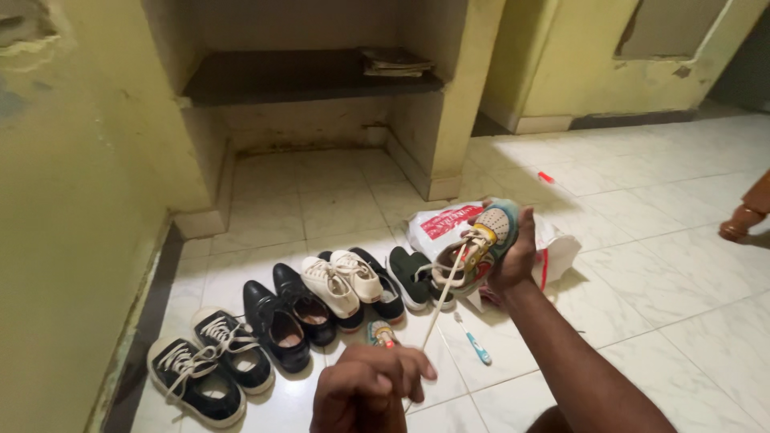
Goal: The person sits on the floor and threads white shoelaces through the eyelets of a small child's sneaker. They pull the laces tight, adjust the tongue, and tie a knot, repeating the process for the second shoe.
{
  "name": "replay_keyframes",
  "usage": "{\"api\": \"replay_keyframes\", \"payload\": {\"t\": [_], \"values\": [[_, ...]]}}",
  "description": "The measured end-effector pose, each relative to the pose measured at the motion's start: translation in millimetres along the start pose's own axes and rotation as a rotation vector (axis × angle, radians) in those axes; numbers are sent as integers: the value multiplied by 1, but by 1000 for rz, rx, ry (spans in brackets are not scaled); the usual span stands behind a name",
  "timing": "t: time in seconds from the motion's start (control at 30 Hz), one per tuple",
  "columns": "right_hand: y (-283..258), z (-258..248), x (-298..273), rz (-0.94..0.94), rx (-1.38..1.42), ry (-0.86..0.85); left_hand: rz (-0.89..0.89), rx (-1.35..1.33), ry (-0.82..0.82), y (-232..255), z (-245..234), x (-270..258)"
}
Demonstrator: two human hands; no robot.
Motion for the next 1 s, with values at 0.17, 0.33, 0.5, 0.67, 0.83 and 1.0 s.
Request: {"api": "replay_keyframes", "payload": {"t": [0.17, 0.33, 0.5, 0.67, 0.83, 1.0], "values": [[-19, -2, 1, 60, 7, -87, -82, 49, -287, 18, -15, 16], [-14, -11, -21, 249, 58, -314, -204, 118, -476, 57, -48, 50], [5, -21, -56, 366, 58, -460, -460, 386, 101, 60, -88, 67], [19, -9, -61, 399, 82, -488, -420, 1527, 30, -2, -92, 73], [18, -3, -58, 346, 64, -527, -529, 1130, -453, -43, -30, 27], [9, 0, -55, 293, 98, -532, -523, 1173, -541, -51, -9, 24]]}}
Point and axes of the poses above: each hand's wrist, its own x-axis towards the middle knuckle, its own z-axis out of the palm, y = z × x, the point moved 1 cm from there along x, towards the middle knuckle, and after that the axes turned 7 degrees about z, right-handed, at the moved point
